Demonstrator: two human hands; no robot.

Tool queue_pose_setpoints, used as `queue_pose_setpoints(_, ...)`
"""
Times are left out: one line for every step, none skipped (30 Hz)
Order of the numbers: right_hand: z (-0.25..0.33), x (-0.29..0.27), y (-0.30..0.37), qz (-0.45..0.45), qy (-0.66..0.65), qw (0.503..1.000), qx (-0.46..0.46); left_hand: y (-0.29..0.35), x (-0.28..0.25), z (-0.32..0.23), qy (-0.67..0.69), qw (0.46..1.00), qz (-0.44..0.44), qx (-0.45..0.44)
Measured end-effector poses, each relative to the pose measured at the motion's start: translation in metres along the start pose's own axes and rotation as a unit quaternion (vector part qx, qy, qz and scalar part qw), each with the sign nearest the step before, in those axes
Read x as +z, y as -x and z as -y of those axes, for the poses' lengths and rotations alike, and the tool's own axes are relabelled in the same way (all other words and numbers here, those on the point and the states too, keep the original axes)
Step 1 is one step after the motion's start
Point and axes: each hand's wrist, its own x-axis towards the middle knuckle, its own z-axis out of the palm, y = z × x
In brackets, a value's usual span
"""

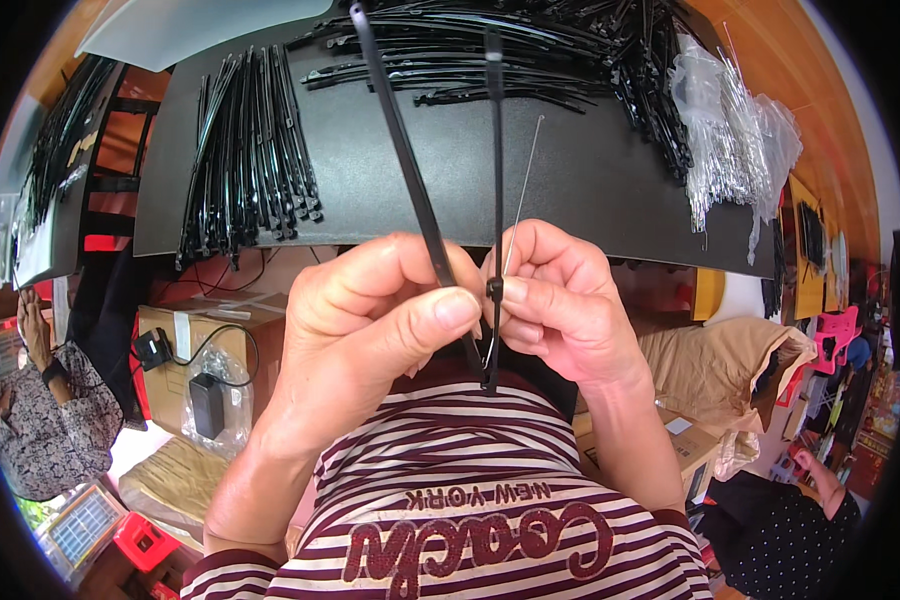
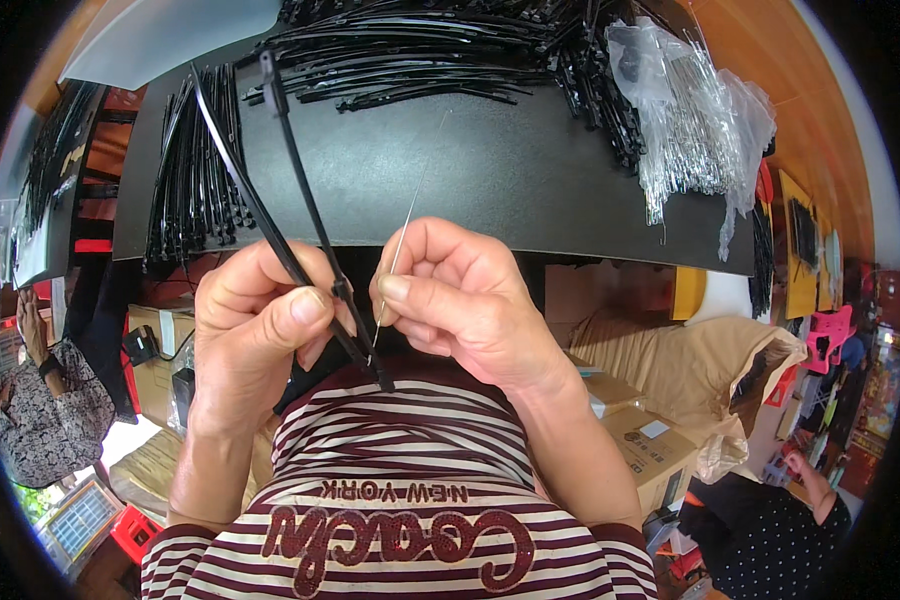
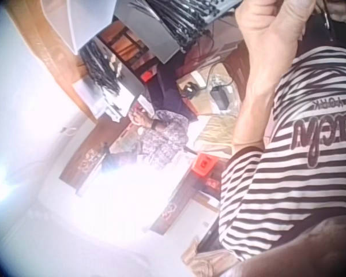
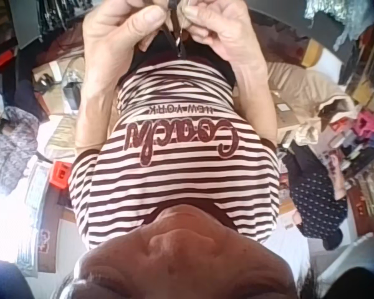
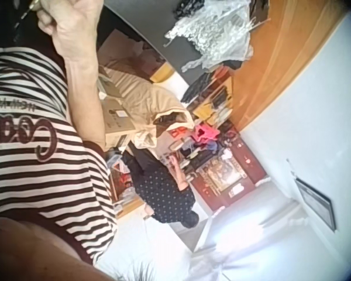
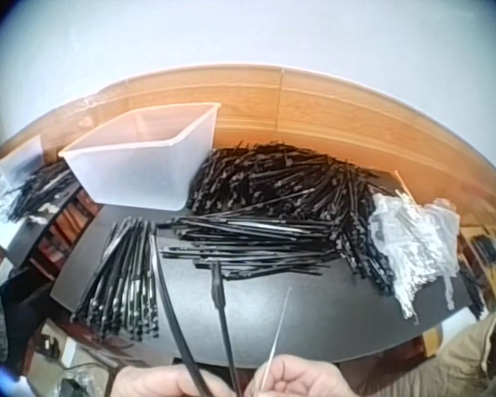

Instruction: The person threads a thin wire through a small hole in a black plastic component by hand.

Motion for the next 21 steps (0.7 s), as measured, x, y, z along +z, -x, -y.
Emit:
queue_pose_setpoints(0.0, 0.0, 0.0, -0.004, -0.003, 1.0, -0.001, -0.001, 0.001, 0.001, -0.005, 1.0, 0.014, 0.025)
queue_pose_setpoints(0.0, -0.001, 0.0, -0.005, -0.003, 1.0, -0.001, -0.002, 0.004, 0.002, -0.004, 1.0, 0.014, 0.023)
queue_pose_setpoints(0.0, -0.001, 0.0, -0.008, 0.012, 1.0, -0.01, -0.004, 0.007, 0.003, -0.013, 0.999, -0.008, 0.03)
queue_pose_setpoints(0.0, -0.001, 0.001, -0.011, 0.027, 0.999, -0.02, -0.005, 0.009, 0.003, -0.023, 0.999, -0.03, 0.038)
queue_pose_setpoints(0.002, 0.002, 0.001, -0.012, 0.028, 0.999, -0.021, -0.005, 0.01, 0.002, -0.023, 0.999, -0.028, 0.038)
queue_pose_setpoints(0.006, 0.007, 0.002, -0.03, 0.085, 0.995, -0.041, -0.005, 0.012, 0.001, -0.022, 0.999, -0.033, 0.015)
queue_pose_setpoints(0.009, 0.012, 0.003, -0.048, 0.141, 0.987, -0.06, -0.005, 0.013, 0.0, -0.022, 0.999, -0.038, -0.007)
queue_pose_setpoints(0.011, 0.013, 0.002, -0.049, 0.141, 0.987, -0.06, -0.004, 0.012, 0.001, -0.067, 0.997, -0.025, -0.013)
queue_pose_setpoints(0.013, 0.014, -0.001, -0.055, 0.18, 0.979, -0.072, -0.003, 0.01, 0.002, -0.112, 0.993, -0.011, -0.019)
queue_pose_setpoints(0.014, 0.015, -0.003, -0.061, 0.22, 0.97, -0.084, -0.004, 0.008, 0.007, -0.129, 0.991, -0.019, 0.004)
queue_pose_setpoints(0.013, 0.017, -0.003, -0.06, 0.219, 0.97, -0.085, -0.004, 0.007, 0.012, -0.145, 0.989, -0.028, 0.026)
queue_pose_setpoints(0.013, 0.018, -0.003, -0.058, 0.224, 0.968, -0.094, -0.004, 0.009, 0.012, -0.146, 0.989, -0.029, 0.026)
queue_pose_setpoints(0.012, 0.018, -0.004, -0.057, 0.229, 0.966, -0.104, -0.004, 0.013, 0.013, -0.107, 0.993, -0.052, 0.01)
queue_pose_setpoints(0.01, 0.016, -0.004, -0.062, 0.239, 0.96, -0.131, -0.005, 0.015, 0.014, -0.067, 0.995, -0.076, -0.005)
queue_pose_setpoints(0.01, 0.014, -0.004, -0.063, 0.239, 0.96, -0.131, -0.005, 0.015, 0.014, -0.067, 0.995, -0.075, -0.006)
queue_pose_setpoints(0.011, 0.012, -0.004, -0.059, 0.243, 0.96, -0.128, -0.005, 0.015, 0.013, -0.082, 0.993, -0.075, -0.026)
queue_pose_setpoints(0.012, 0.01, -0.004, -0.055, 0.247, 0.959, -0.125, -0.004, 0.014, 0.013, -0.097, 0.991, -0.074, -0.046)
queue_pose_setpoints(0.011, 0.01, -0.004, -0.055, 0.246, 0.959, -0.126, -0.005, 0.013, 0.013, -0.098, 0.991, -0.074, -0.046)
queue_pose_setpoints(0.009, 0.01, -0.005, -0.059, 0.244, 0.959, -0.135, -0.005, 0.01, 0.015, -0.111, 0.991, -0.063, -0.04)
queue_pose_setpoints(0.008, 0.011, -0.005, -0.062, 0.241, 0.958, -0.145, -0.005, 0.008, 0.017, -0.124, 0.99, -0.053, -0.034)
queue_pose_setpoints(0.009, 0.011, -0.004, -0.062, 0.241, 0.958, -0.145, -0.005, 0.006, 0.019, -0.124, 0.99, -0.052, -0.034)
